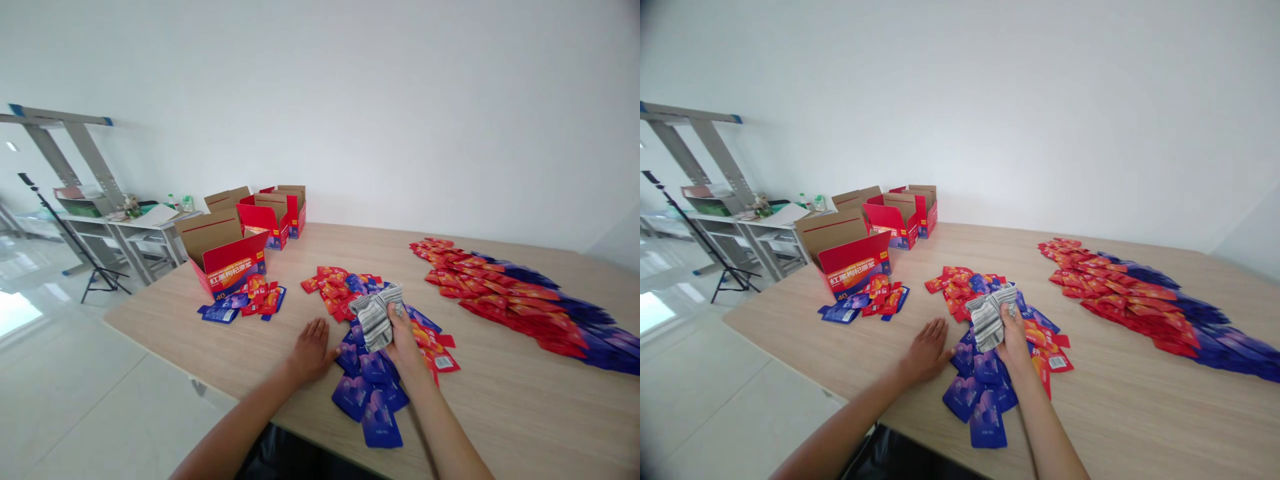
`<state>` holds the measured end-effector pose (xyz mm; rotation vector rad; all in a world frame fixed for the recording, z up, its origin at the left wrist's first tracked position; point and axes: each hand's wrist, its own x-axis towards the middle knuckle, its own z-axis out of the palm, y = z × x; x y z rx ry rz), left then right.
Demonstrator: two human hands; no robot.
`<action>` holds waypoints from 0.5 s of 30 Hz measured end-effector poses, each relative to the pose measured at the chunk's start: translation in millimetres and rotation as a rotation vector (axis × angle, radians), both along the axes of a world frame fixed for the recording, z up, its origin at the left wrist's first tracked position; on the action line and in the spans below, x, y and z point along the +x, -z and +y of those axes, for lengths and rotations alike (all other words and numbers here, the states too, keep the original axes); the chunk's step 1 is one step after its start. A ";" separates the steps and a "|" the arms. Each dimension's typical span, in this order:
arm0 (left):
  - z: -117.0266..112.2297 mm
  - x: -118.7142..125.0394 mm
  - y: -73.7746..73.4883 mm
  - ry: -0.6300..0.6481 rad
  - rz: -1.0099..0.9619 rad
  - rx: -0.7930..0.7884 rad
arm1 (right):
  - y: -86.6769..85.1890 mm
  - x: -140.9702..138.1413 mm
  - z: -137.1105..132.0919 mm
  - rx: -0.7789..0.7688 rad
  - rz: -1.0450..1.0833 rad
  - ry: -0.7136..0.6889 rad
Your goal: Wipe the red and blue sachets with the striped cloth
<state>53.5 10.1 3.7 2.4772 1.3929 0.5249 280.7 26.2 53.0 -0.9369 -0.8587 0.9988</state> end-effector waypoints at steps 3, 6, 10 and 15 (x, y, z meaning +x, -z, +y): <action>-13.4 -18.8 1.7 -0.124 0.064 0.006 | -0.5 -2.2 1.5 -0.029 0.119 -0.001; -31.8 -53.8 3.7 -0.250 0.154 0.050 | -3.0 -2.6 0.8 -0.031 0.195 0.000; -67.7 -124.2 8.5 -0.431 0.298 0.130 | -5.1 -0.8 -1.2 -0.020 0.254 0.007; -124.9 -209.5 23.6 -0.741 0.480 0.362 | -6.5 0.6 -2.2 -0.018 0.303 0.005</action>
